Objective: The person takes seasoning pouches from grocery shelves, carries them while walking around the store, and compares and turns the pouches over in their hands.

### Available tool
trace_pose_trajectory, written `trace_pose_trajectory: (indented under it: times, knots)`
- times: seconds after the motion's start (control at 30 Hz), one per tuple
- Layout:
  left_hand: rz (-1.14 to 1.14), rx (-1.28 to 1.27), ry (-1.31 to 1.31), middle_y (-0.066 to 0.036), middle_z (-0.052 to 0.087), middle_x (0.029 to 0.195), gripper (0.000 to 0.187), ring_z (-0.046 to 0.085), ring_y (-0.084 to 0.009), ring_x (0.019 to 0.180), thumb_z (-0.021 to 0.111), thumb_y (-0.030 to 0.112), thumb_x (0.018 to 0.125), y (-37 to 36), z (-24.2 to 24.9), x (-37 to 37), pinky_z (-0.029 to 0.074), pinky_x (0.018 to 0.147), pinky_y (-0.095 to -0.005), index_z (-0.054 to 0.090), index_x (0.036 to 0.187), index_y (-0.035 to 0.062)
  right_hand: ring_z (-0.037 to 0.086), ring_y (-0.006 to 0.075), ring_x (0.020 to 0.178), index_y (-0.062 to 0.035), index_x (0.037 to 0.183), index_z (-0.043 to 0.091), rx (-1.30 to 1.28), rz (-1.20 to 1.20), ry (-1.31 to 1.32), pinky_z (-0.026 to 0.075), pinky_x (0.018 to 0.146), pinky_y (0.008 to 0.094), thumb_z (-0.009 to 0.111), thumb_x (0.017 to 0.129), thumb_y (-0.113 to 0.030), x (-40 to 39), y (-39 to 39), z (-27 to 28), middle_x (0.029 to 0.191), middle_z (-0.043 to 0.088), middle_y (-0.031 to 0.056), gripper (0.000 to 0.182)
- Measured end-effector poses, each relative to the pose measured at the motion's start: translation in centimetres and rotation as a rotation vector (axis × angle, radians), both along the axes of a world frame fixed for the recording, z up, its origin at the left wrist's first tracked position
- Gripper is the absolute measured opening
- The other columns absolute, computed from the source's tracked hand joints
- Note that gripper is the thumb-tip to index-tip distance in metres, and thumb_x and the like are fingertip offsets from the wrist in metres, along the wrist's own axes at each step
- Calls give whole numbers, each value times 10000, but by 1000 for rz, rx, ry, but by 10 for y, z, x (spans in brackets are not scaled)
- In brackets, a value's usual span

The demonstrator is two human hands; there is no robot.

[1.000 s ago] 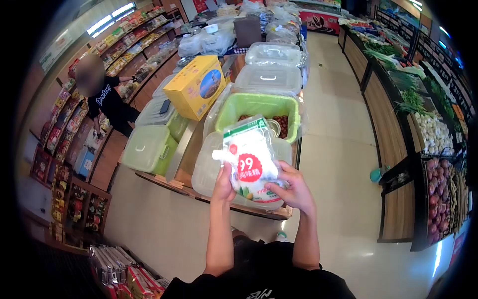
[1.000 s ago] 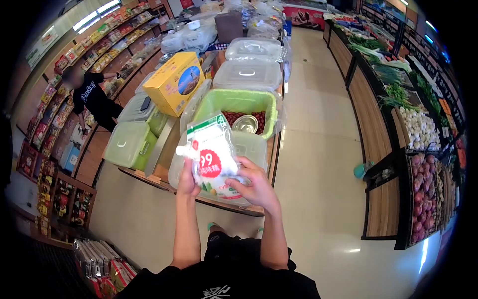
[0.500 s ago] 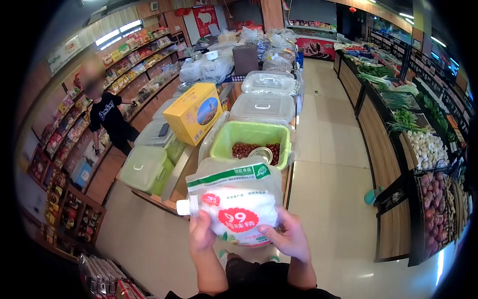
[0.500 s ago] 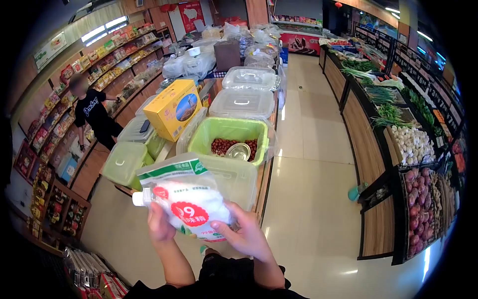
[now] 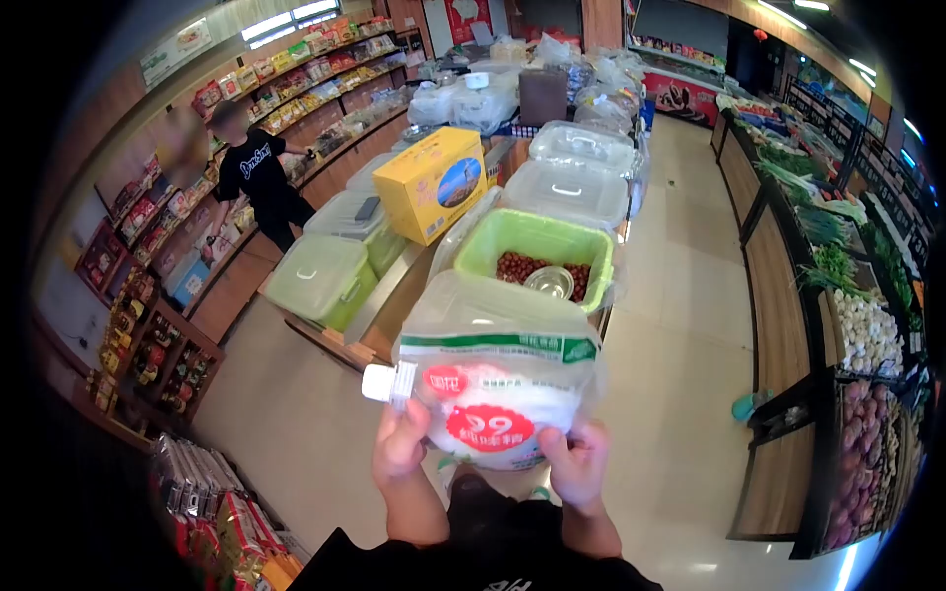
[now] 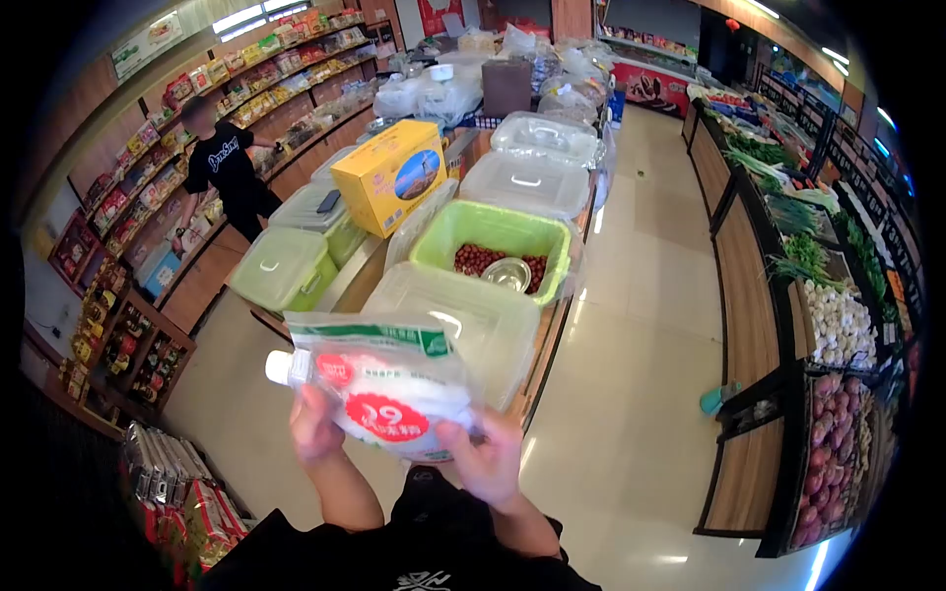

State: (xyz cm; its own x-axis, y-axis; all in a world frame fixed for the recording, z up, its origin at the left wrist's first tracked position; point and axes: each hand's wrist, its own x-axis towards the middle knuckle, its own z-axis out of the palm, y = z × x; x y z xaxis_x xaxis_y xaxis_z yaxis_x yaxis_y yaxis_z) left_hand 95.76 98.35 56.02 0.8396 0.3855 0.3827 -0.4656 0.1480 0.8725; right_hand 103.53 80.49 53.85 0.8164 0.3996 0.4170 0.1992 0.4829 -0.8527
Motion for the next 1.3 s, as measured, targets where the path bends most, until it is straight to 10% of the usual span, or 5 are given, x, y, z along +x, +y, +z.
trace_pose_trajectory:
  times: [0.2, 0.3, 0.53, 1.3]
  knots:
    - [-95, -85, -67, -98, 632, 1034, 527, 579, -168, 945, 617, 389, 869, 17, -17, 3, 430, 858, -298, 551, 1178, -33, 585, 111, 882, 60, 1075, 619, -3, -75, 72, 454, 797, 258, 596, 923, -216, -11, 0, -1, 974, 658, 75, 316]
    - [-1, 476, -54, -94, 654, 930, 395, 597, -145, 849, 663, 299, 844, 21, -1, -3, 458, 763, -289, 606, 1065, -23, 574, 125, 947, 59, 1115, 598, 95, -59, 131, 437, 855, 276, 587, 929, -225, -15, 17, 1, 1031, 644, 78, 340]
    - [192, 353, 24, -86, 665, 757, 252, 621, -159, 677, 684, 149, 794, 21, -13, -8, 485, 660, -291, 649, 962, -35, 584, 149, 944, 67, 1130, 575, 87, 11, 158, 442, 863, 295, 607, 912, -256, -18, 31, 3, 1020, 644, 81, 392]
    - [308, 563, 153, -125, 668, 765, 223, 635, -164, 674, 695, 98, 757, -15, 17, 15, 483, 634, -270, 661, 914, -57, 605, 139, 824, 62, 997, 629, 0, -105, 70, 475, 727, 261, 691, 845, -276, 16, 2, -13, 899, 666, 96, 376]
